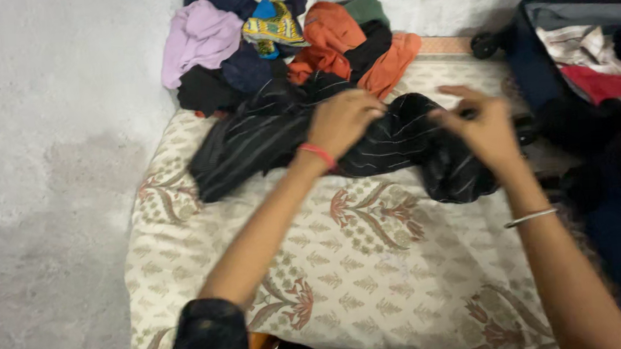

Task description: The person folds a gray and red sweatshirt and a black striped garment by hand on a bed before placing them into a suitcase.

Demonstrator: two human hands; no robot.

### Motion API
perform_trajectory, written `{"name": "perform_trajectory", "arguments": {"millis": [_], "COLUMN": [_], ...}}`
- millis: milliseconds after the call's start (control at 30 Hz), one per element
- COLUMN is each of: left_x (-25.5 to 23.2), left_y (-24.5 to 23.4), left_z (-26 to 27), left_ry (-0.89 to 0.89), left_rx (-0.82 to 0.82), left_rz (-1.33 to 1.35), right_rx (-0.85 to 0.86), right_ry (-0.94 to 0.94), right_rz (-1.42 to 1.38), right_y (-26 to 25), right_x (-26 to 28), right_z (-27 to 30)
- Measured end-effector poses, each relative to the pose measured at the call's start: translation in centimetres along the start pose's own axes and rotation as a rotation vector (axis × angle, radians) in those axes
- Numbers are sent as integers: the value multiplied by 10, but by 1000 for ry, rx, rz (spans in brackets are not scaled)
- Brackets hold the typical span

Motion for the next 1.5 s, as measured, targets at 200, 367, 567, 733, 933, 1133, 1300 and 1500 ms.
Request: {"name": "perform_trajectory", "arguments": {"millis": [200,367,567,733,933,1133,1300,1500], "left_x": [-14,11,109,168,184,149,114,33], "left_y": [27,-2,-9,-5,-88,-94,-95,-44], "left_z": [16,56,99,97,40,41,46,81], "left_ry": [-130,-3,-295,-501,-461,-220,-241,363], "left_rx": [101,163,501,913,408,-61,-271,-47], "left_rz": [140,-63,-349,340,-362,-626,-541,-426], "right_rx": [234,176,239,434,287,10,-134,-201], "right_ry": [109,173,542,671,544,520,591,493], "right_rz": [-63,19,-384,-224,129,362,428,530], "right_y": [83,58,18,-12,-36,-7,25,33], "right_x": [23,1,-27,-44,-83,-123,-127,-126], "right_z": [-1,-8,-4,-4,-20,17,53,61]}}
Point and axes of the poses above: each hand's wrist, its own z-axis away from the middle knuckle, its own y-axis out of the palm, x = y × z, the point moved 9 cm from there along -z, towards the middle knuckle, and after that the axes turned 3 degrees about x, right-handed, at the moved point
